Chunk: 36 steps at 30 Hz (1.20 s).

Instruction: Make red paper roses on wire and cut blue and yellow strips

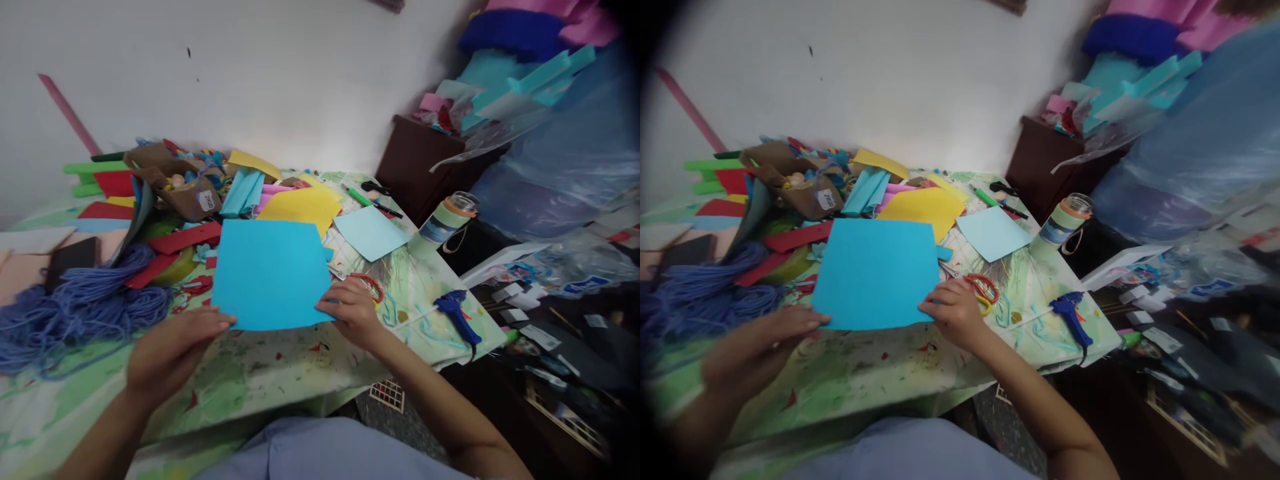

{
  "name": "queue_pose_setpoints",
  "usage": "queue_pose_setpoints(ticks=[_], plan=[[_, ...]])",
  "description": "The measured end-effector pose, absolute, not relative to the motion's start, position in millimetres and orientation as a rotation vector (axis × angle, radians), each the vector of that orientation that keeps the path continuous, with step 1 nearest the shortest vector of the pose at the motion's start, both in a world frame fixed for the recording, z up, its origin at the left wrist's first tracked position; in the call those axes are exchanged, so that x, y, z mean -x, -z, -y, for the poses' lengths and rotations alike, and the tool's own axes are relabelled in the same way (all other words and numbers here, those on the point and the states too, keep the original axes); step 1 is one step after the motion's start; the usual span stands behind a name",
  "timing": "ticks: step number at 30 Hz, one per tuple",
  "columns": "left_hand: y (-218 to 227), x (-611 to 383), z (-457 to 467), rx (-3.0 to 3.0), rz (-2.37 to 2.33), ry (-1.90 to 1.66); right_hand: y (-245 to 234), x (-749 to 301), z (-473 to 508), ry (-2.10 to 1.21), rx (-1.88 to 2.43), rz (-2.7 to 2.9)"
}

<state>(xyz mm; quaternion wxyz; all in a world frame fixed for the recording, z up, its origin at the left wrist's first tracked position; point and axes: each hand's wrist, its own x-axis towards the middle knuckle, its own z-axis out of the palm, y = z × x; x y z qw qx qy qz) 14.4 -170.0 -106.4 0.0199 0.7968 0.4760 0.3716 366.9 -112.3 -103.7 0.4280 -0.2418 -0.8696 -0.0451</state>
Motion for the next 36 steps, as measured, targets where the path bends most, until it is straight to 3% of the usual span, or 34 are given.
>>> queue_pose_setpoints(ticks=[3, 6, 14, 19, 24, 36], plan=[[145.5, -23.2, 179.4, -2.533, -1.42, -0.913, 146.1, -364.4, 118.2, -0.11, 0.798, 2.369], [166.9, -25.2, 184.3, -2.564, -1.424, -0.783, 157.9, -363.2, 120.5, -0.25, 0.915, 2.499], [153.8, -38.1, 185.6, -2.218, -1.592, -0.642, 156.2, -359.3, 123.1, -0.455, 0.946, 2.423], [150.3, -46.7, 179.2, -1.987, -1.813, -0.712, 157.6, -349.9, 120.2, -0.655, 1.235, 2.232], [146.0, -51.5, 170.7, -1.797, -1.989, -0.669, 154.1, -340.2, 118.4, -0.655, 1.53, 2.064], [147.2, -59.5, 167.1, -1.914, -2.142, -0.465, 156.4, -336.0, 119.8, -0.487, 1.592, 2.177]])
